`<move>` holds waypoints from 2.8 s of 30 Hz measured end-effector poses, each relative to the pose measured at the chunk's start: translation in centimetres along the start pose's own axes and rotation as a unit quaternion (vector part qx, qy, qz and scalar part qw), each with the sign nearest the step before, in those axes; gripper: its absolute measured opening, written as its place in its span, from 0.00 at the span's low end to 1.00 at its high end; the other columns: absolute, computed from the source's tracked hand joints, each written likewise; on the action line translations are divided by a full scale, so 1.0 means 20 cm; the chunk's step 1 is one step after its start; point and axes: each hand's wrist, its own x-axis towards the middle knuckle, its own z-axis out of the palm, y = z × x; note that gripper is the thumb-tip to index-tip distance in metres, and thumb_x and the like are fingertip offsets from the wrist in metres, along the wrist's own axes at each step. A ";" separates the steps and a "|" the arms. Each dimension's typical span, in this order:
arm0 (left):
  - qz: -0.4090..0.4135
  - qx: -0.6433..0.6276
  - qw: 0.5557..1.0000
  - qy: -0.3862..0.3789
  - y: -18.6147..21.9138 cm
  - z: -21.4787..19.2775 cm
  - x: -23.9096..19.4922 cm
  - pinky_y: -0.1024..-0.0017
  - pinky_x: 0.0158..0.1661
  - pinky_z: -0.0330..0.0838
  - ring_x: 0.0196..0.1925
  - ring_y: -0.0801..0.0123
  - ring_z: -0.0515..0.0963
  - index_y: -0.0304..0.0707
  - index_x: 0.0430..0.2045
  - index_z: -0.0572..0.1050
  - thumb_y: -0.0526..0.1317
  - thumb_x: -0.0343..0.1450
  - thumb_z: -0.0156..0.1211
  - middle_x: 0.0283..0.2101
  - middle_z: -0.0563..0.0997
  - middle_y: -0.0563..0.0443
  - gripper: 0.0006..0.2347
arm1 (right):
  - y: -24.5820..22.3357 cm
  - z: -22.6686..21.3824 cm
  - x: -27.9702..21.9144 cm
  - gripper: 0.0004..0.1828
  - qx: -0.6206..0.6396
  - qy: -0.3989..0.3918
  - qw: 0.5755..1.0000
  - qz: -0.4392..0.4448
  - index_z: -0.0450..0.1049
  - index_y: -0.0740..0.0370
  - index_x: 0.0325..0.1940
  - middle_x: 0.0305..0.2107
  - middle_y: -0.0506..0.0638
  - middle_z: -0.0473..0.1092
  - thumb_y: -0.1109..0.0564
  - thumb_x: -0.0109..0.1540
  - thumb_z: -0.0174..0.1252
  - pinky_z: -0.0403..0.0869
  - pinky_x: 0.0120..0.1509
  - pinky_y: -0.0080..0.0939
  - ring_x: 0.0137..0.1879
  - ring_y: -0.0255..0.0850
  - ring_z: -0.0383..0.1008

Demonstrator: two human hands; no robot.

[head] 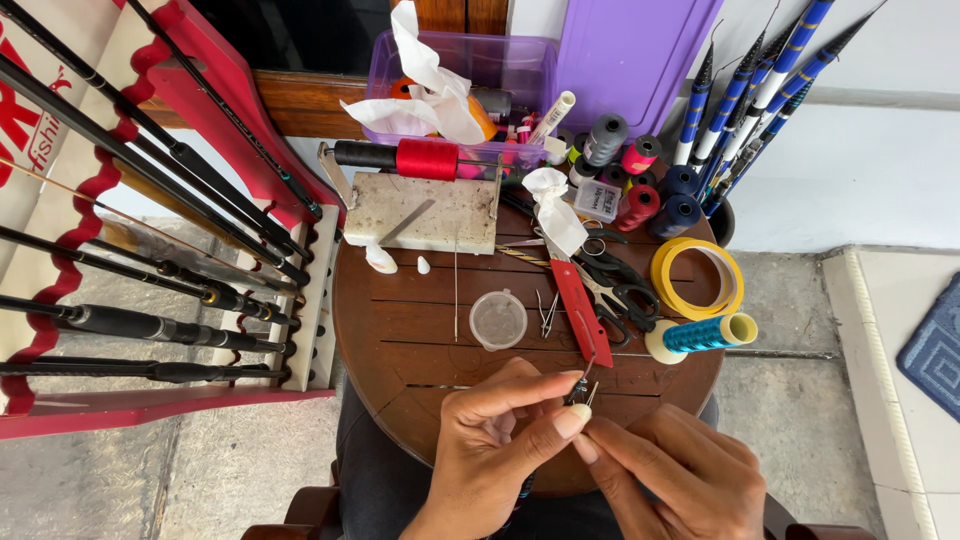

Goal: The person wraps thread around the tip of a fishing rod using a needle and pliers. They repeatedly wind the thread, tighten it with pliers, and trim excess thread with a knife. The process is repeated multiple times to build up the wrap.

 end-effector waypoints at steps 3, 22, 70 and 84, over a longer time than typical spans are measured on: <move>0.024 0.027 0.999 0.016 0.00 0.00 0.00 0.79 0.39 0.67 0.37 0.74 0.74 0.36 0.45 0.83 0.29 0.69 0.68 0.35 0.80 0.51 0.11 | 0.01 0.02 -0.02 0.06 -0.003 -0.006 1.000 -0.020 0.80 0.59 0.37 0.17 0.45 0.59 0.58 0.57 0.67 0.57 0.24 0.32 0.19 0.35 0.54; 0.004 -0.022 1.000 0.014 0.04 -0.05 -0.02 0.77 0.26 0.82 0.41 0.62 0.81 0.32 0.44 0.82 0.26 0.69 0.67 0.45 0.81 0.34 0.11 | -0.05 0.05 -0.02 0.06 0.062 -0.059 0.996 -0.023 0.78 0.63 0.42 0.20 0.47 0.61 0.62 0.61 0.63 0.61 0.25 0.35 0.20 0.38 0.57; 0.059 0.014 0.998 -0.021 -0.18 0.20 -0.01 0.77 0.49 0.67 0.40 0.79 0.72 0.56 0.54 0.79 0.36 0.80 0.66 0.38 0.78 0.62 0.11 | 0.52 0.83 0.45 0.23 -0.053 -0.445 0.891 0.067 0.80 0.55 0.54 0.47 0.49 0.79 0.39 0.67 0.52 0.70 0.59 0.50 0.55 0.48 0.75; 0.054 0.047 0.997 -0.024 -0.17 0.25 -0.05 0.77 0.58 0.69 0.44 0.82 0.76 0.63 0.59 0.76 0.36 0.82 0.65 0.39 0.77 0.68 0.14 | 0.36 0.45 0.47 0.09 0.112 -0.276 0.935 0.191 0.80 0.65 0.46 0.30 0.51 0.78 0.59 0.64 0.64 0.67 0.33 0.29 0.29 0.31 0.70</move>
